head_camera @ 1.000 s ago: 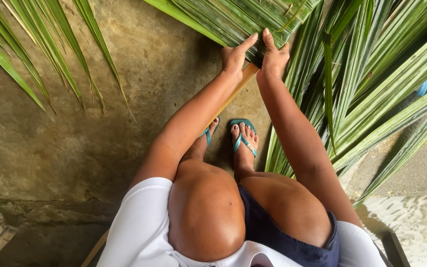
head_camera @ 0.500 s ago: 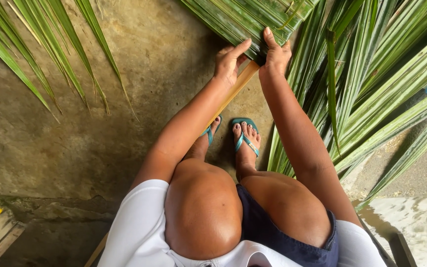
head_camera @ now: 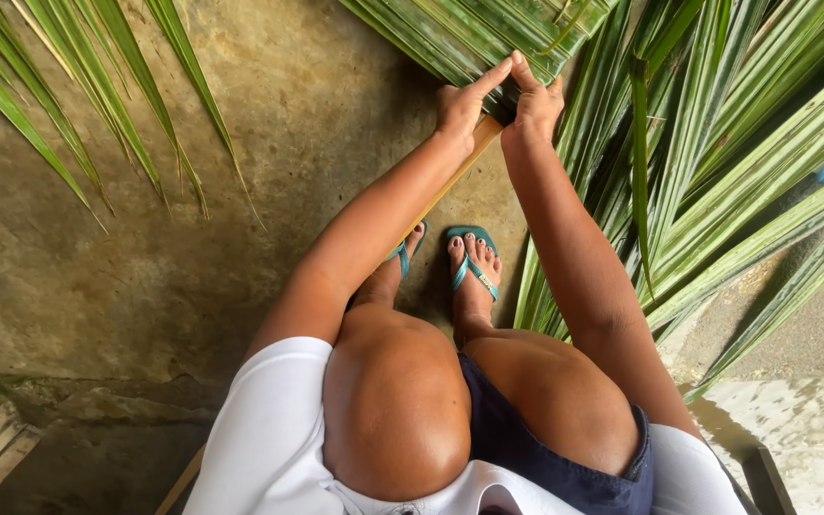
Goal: The person sits on the ground and weaves long green palm leaves onto a wooden frame using a thin flexible strip. They repeatedly thread the strip through the leaves to secure them in place, building up a layered mat-like structure.
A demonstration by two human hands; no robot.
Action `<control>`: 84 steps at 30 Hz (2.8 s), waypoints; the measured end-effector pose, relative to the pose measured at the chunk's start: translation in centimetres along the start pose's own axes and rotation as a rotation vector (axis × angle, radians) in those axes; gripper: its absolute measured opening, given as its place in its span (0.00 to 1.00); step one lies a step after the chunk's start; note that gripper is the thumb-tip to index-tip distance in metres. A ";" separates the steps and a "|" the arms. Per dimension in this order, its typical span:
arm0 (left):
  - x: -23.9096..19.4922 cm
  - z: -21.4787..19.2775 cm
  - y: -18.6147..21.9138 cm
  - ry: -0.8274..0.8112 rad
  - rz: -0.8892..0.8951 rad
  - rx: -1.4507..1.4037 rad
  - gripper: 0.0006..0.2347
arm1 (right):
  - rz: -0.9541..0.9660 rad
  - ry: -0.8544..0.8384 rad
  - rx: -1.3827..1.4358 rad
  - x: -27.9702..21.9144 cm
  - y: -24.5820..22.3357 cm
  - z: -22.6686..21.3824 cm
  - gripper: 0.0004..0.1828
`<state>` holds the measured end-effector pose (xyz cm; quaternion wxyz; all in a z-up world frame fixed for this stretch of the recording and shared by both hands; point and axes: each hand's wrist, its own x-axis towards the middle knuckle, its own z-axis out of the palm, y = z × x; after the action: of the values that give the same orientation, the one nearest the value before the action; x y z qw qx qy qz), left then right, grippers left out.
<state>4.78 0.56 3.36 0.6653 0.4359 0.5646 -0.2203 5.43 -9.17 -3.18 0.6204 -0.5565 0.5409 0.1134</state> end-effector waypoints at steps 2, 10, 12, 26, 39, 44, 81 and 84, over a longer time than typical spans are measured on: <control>0.4 0.5 -0.5 0.038 0.049 -0.063 0.39 | -0.001 -0.007 0.000 0.7 0.2 -0.2 0.77; 3.5 1.1 -2.9 0.147 0.258 0.052 0.25 | -0.002 -0.031 -0.044 0.6 -0.4 -0.1 0.77; 3.7 1.0 -3.0 0.139 0.220 0.049 0.24 | -0.013 -0.043 -0.069 0.4 -0.6 -1.2 0.77; 5.3 -0.4 -3.3 -0.100 0.253 0.016 0.15 | 0.085 -0.502 0.024 -2.3 -2.3 -7.4 0.13; 5.9 -2.5 -4.6 -0.166 0.172 -0.296 0.14 | 0.051 -0.506 -0.013 2.3 -0.1 -3.8 0.06; 6.8 -3.9 -6.2 -0.328 0.233 -0.400 0.07 | 0.106 -0.383 0.091 1.0 -0.5 -3.1 0.15; 7.1 -4.6 -4.7 -0.367 0.516 0.135 0.07 | 0.038 -0.562 -0.105 1.7 -1.8 -4.3 0.10; 7.5 -5.2 -4.9 -0.407 0.500 0.205 0.05 | 0.017 -0.570 -0.152 1.5 -1.7 -4.8 0.10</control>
<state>0.05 3.78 -5.29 0.7504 0.5726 0.2708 -0.1886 4.71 -14.36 -2.45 0.7030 -0.5425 0.3393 0.3103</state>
